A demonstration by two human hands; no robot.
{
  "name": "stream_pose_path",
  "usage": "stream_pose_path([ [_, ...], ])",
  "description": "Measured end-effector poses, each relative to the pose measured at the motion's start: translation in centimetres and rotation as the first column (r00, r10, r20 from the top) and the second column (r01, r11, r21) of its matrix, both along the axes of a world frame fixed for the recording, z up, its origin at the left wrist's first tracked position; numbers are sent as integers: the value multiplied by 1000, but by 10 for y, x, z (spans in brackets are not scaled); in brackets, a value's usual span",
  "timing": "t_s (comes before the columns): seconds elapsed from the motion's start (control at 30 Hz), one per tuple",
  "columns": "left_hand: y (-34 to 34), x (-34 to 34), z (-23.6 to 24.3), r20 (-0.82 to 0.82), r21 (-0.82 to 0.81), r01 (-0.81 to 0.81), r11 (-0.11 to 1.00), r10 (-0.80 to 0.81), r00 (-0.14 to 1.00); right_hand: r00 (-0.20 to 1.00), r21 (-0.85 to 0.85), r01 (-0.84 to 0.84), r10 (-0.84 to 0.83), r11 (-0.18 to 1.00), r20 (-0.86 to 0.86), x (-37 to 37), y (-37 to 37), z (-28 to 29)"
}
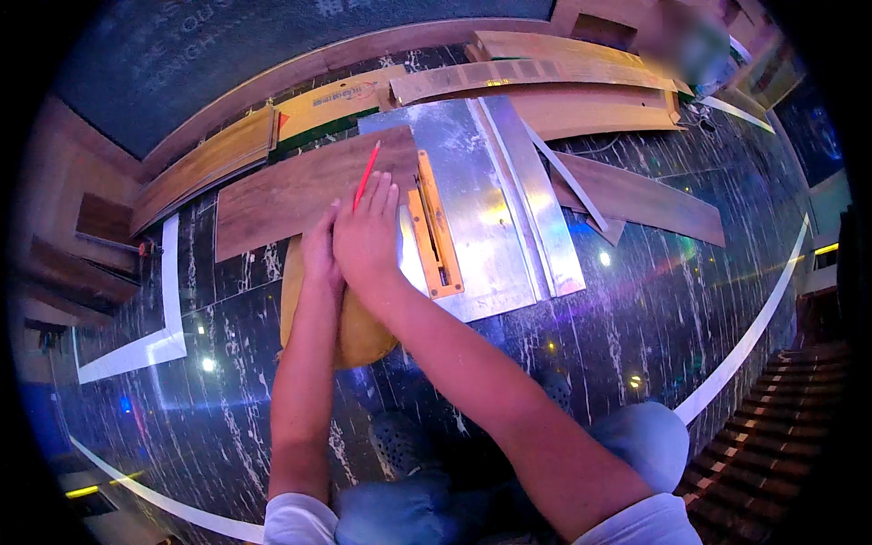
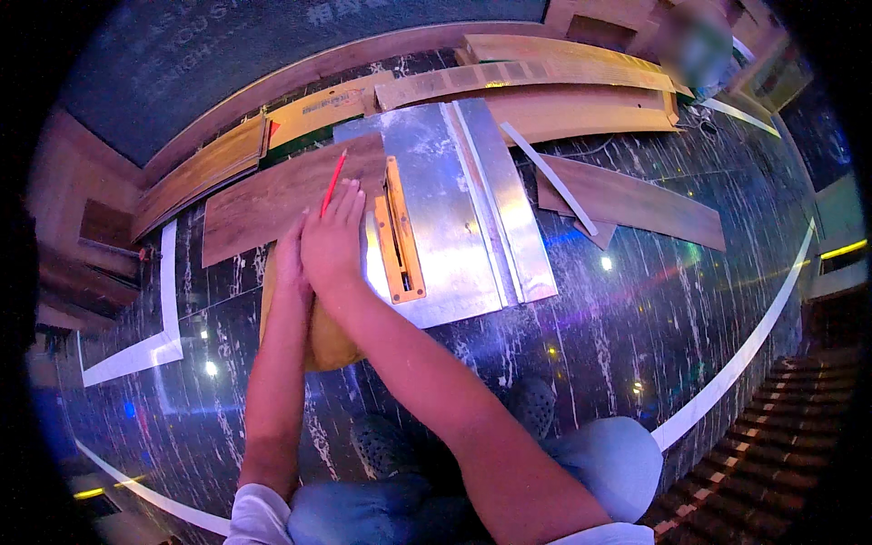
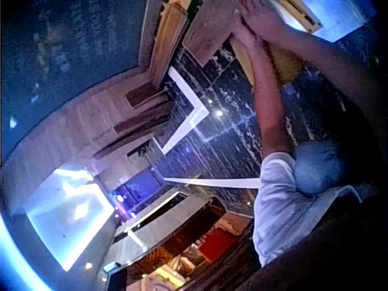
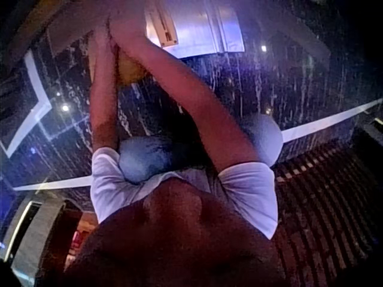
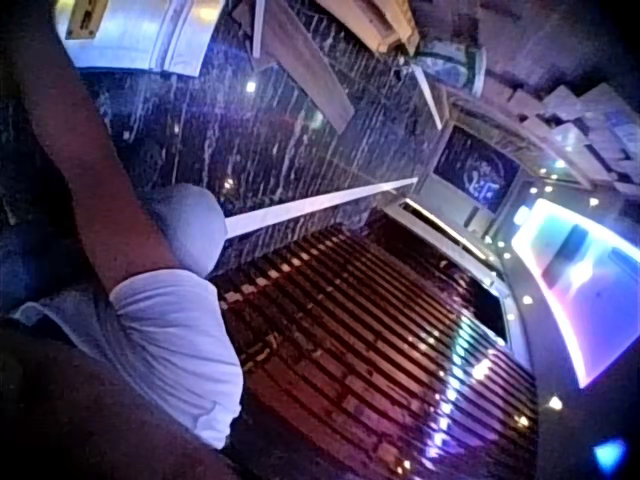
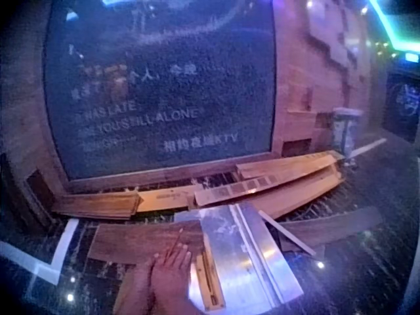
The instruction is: The person marks and trims floor tiles using a table saw, then carries a tile to the installation area and fits it against a wall, marking it with a pencil.
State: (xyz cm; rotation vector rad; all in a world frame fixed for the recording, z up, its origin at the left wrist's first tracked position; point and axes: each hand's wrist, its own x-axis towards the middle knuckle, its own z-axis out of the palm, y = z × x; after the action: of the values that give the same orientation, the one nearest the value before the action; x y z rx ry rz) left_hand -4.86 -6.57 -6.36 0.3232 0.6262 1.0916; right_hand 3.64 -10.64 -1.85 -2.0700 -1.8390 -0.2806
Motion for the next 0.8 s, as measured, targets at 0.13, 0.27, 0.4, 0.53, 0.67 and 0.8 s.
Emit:
stream_pose_path([
  [0.13, 26, -27, 4, -131, 115, -122, 986, 137, 982, 985, -89, -127, 115, 988, -130, -3, 23, 29],
  [0.27, 32, -48, 74, -293, 388, -34, 921, 158, 943, 943, -47, -306, 296, 951, -150, 62, 69, 128],
  [0.4, 31, -41, 154, -401, 459, 162, 874, 41, 915, 817, -191, -527, 432, 828, -383, 133, 108, 206],
  [0.53, 44, -4, 205, -595, 561, 411, 718, 5, 804, 265, 125, -665, 389, 737, -882, 176, 94, 219],
  [0.67, 78, 22, 206, -704, 533, 453, 715, 78, 706, -3, 404, -385, 436, 830, -900, 210, 84, 177],
  [0.8, 86, 24, 168, -745, 513, 352, 783, 203, 635, -80, 525, -12, 523, 851, -849, 276, 90, 114],
])
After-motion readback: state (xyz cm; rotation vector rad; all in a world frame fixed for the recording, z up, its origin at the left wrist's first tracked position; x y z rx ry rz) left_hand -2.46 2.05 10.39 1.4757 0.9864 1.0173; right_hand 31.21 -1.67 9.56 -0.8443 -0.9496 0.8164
